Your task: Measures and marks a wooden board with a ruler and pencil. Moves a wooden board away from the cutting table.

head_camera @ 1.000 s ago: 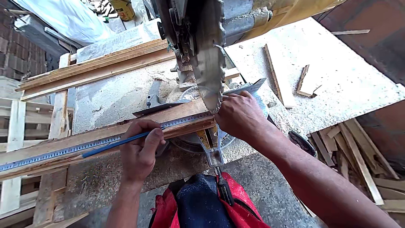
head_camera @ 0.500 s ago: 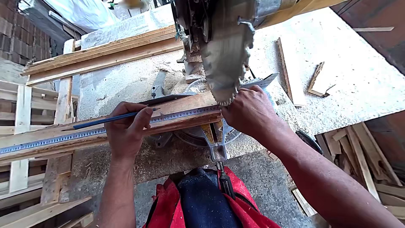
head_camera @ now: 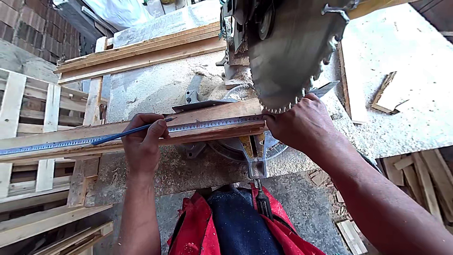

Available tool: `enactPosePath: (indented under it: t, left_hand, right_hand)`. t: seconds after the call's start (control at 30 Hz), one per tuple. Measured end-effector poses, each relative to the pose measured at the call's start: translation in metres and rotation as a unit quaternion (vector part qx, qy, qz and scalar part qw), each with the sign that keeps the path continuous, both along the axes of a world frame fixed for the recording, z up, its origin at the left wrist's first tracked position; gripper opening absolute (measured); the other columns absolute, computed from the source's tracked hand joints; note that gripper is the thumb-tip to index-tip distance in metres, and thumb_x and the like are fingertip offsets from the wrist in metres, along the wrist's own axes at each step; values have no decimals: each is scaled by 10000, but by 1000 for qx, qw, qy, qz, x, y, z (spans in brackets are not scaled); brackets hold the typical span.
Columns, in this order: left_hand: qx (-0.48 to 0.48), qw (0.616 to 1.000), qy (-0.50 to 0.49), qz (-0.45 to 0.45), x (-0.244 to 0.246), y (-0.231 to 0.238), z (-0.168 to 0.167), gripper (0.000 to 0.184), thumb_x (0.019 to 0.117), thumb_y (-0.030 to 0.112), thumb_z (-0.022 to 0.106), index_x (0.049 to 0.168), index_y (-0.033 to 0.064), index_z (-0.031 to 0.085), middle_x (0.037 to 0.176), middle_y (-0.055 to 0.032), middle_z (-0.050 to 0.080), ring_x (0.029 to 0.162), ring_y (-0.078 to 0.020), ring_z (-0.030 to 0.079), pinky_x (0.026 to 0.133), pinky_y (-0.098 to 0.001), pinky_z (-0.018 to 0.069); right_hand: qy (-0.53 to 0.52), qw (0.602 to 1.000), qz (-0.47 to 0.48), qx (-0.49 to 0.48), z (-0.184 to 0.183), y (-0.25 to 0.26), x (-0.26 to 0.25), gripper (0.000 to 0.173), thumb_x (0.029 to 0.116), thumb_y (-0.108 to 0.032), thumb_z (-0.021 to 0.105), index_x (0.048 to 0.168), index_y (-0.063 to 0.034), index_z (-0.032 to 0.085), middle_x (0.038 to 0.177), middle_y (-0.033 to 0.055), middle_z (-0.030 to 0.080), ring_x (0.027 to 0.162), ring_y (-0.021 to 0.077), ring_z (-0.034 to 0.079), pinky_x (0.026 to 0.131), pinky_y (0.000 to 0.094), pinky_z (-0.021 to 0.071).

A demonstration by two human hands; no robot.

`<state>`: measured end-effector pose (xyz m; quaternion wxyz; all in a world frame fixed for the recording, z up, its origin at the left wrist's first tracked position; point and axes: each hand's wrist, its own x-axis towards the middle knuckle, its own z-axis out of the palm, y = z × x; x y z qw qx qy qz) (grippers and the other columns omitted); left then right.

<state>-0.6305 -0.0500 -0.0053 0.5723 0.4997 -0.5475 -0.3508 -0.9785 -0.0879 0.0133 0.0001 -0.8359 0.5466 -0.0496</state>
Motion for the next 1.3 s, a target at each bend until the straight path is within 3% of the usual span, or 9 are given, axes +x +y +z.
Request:
enactPosePath:
  t: [0.13,0.3,0.6,0.87,1.17,1.3]
  left_hand:
    - [7,1000,3,-2,-4,2,-2,103,965,108,603,1068,113,604,849,13,670,687,-125,676,675,-299,622]
    - [2,1000,-13,-2,-8,3,-2,130,974,116,653,1087,53,669,848,-9,705,687,-120,684,668,-279,619]
    - [-16,998,-59,-23,-20,4,-3,101,1013,169,614,1051,87,658,838,7,707,693,-133,701,684,-301,634]
    - [0,994,-85,-68,-57,4,-5,145,915,130,671,1046,69,661,896,-25,709,708,-148,699,648,-313,630]
    - [-75,983,-117,-117,-84,-6,-7,72,936,126,638,978,69,648,894,-17,700,696,-117,684,597,-280,614]
    - [-62,985,-113,-111,-86,-10,-7,81,941,125,636,988,60,646,897,-22,699,707,-134,690,623,-302,627]
  right_hand:
    - [8,1000,-5,6,1,0,0,176,969,-236,613,861,-158,727,793,95,691,776,311,682,709,535,466]
    - [10,1000,-7,6,2,0,-1,203,980,-252,607,852,-151,729,775,101,687,769,314,680,715,529,463]
    - [15,1000,-17,4,0,0,0,205,954,-263,627,818,-137,714,752,103,680,732,300,675,711,513,465]
    - [15,999,-22,35,3,0,0,163,949,-262,640,884,-144,733,828,100,702,790,304,679,754,518,470]
    - [24,999,-22,35,3,0,1,176,952,-260,626,870,-137,722,809,108,700,771,304,680,741,513,469]
    - [20,999,-22,42,4,-1,1,177,947,-259,629,859,-137,721,795,101,691,769,298,676,772,518,464]
